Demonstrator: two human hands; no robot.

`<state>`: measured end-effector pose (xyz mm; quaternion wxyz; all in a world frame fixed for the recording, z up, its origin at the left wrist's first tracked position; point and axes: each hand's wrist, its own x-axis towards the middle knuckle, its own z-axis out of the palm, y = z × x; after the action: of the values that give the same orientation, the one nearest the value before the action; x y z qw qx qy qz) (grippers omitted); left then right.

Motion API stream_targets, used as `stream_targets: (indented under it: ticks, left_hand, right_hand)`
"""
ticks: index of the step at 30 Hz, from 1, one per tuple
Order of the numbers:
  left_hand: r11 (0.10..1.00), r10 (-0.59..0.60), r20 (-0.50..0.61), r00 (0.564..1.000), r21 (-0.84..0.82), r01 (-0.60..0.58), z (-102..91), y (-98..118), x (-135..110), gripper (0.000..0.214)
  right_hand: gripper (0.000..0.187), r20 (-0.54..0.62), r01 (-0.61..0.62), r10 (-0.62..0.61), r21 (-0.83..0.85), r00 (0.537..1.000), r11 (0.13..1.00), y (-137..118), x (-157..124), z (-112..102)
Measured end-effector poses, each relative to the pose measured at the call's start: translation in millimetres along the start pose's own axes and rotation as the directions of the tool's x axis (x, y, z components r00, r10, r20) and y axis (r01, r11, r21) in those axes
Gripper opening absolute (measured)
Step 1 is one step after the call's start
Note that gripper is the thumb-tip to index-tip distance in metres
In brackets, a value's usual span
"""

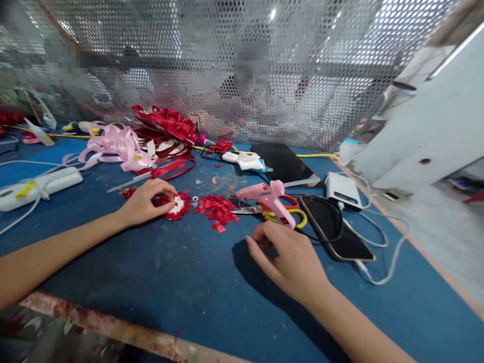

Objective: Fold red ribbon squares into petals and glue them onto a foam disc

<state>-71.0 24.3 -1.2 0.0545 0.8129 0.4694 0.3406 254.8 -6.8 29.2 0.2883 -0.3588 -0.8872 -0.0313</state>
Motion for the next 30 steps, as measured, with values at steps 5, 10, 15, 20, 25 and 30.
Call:
stream_targets:
  ticks: [5, 10, 15, 20, 25, 30]
  left_hand:
    - [0.992, -0.073, -0.048, 0.996, -0.106, 0.068, 0.9, 0.5, -2.4, 0.017]
    - [0.918, -0.222, -0.049, 0.974, -0.348, 0.191, 2.9, -2.4, -2.2, 0.027]
    - [0.685, -0.397, -0.028, 0.917, -0.675, 0.276, 5.0, -0.1, 1.9, 0.036]
    - [0.399, -0.542, 0.008, 0.84, -0.877, 0.266, 4.7, 6.5, 4.7, 0.039]
    - [0.234, -0.593, 0.111, 0.798, -0.924, 0.303, 3.2, 7.5, 5.7, 0.026]
    - [0.28, -0.565, 0.102, 0.819, -0.91, 0.306, 3.7, 6.4, 4.7, 0.024]
  right_hand:
    - [0.018, 0.005, -0.009, 0.009, -0.002, 1.0, 1.0, -1.3, -0.6, -0.4]
    - [0.019, 0.013, -0.014, 0.014, -0.006, 1.0, 1.0, -2.1, -1.3, 0.8]
    - [0.02, 0.049, -0.021, 0.022, -0.008, 0.999, 1.0, -2.5, -1.6, 1.7]
    - [0.02, 0.085, -0.025, 0.025, -0.004, 0.996, 1.0, -1.4, -1.4, 2.2]
    - [0.019, 0.107, -0.01, 0.009, 0.004, 0.994, 1.0, -0.1, -0.7, 2.9]
    - [0.02, 0.119, -0.003, 0.003, 0.001, 0.993, 1.0, 1.5, -1.4, 4.2]
